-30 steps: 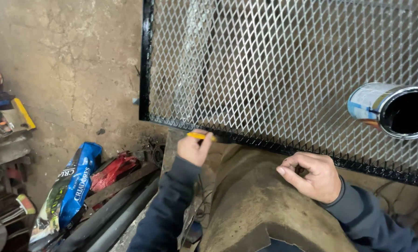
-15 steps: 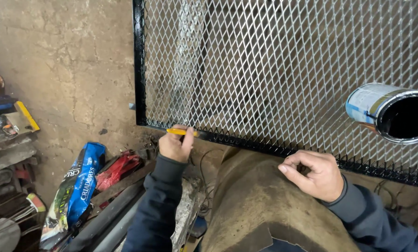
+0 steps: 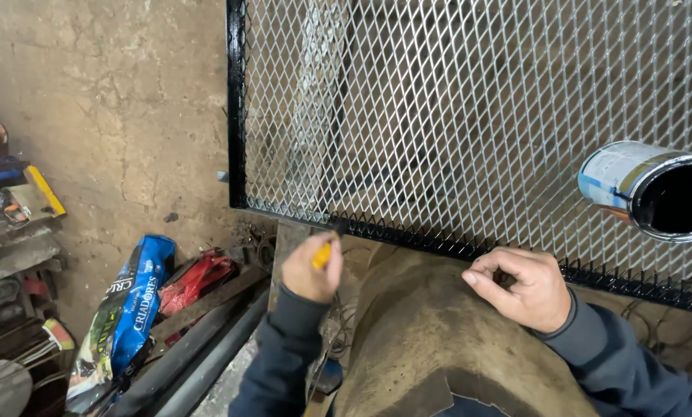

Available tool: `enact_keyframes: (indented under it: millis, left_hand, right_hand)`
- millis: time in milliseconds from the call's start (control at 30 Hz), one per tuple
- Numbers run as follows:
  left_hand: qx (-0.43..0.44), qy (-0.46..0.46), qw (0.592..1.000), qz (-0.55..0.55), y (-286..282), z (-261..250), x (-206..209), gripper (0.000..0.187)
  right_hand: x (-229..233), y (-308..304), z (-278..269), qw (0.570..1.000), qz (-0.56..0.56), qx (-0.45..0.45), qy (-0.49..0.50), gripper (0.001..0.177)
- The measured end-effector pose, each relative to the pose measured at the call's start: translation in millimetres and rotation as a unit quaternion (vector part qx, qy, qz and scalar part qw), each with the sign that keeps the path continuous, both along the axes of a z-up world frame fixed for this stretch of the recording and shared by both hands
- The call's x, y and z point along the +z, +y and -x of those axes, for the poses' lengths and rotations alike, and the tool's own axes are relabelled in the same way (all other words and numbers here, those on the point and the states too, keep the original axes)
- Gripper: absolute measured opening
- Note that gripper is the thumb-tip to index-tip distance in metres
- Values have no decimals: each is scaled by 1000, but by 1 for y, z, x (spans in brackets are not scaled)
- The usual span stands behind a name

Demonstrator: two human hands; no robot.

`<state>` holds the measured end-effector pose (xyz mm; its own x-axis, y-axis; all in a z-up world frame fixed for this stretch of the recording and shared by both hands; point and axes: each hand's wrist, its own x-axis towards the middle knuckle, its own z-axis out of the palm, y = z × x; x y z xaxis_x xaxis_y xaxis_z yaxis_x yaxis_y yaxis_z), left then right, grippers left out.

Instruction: Painting a metal mesh frame with black paint using a brush.

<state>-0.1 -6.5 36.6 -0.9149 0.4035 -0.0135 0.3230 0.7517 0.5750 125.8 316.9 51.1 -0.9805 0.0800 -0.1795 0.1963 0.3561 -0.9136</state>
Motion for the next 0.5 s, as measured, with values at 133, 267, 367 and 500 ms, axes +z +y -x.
enact_keyframes:
  millis: [133, 267, 367, 500]
  left_hand:
    - [-77, 57, 995, 27, 14, -33, -16, 14]
    - [-54, -3, 998, 43, 8, -39, -38, 10]
    - [55, 8, 998, 14, -22, -20, -40, 13]
    - [43, 97, 994, 38, -27, -14, -38, 17]
  right_hand:
    - [1, -4, 4, 1000, 4, 12, 4, 15]
    - [7, -6, 7, 1000, -6, 25, 15, 15]
    - [13, -9, 2, 1000, -17, 24, 3, 14]
    - [10, -10, 3, 999, -22, 30, 20, 14]
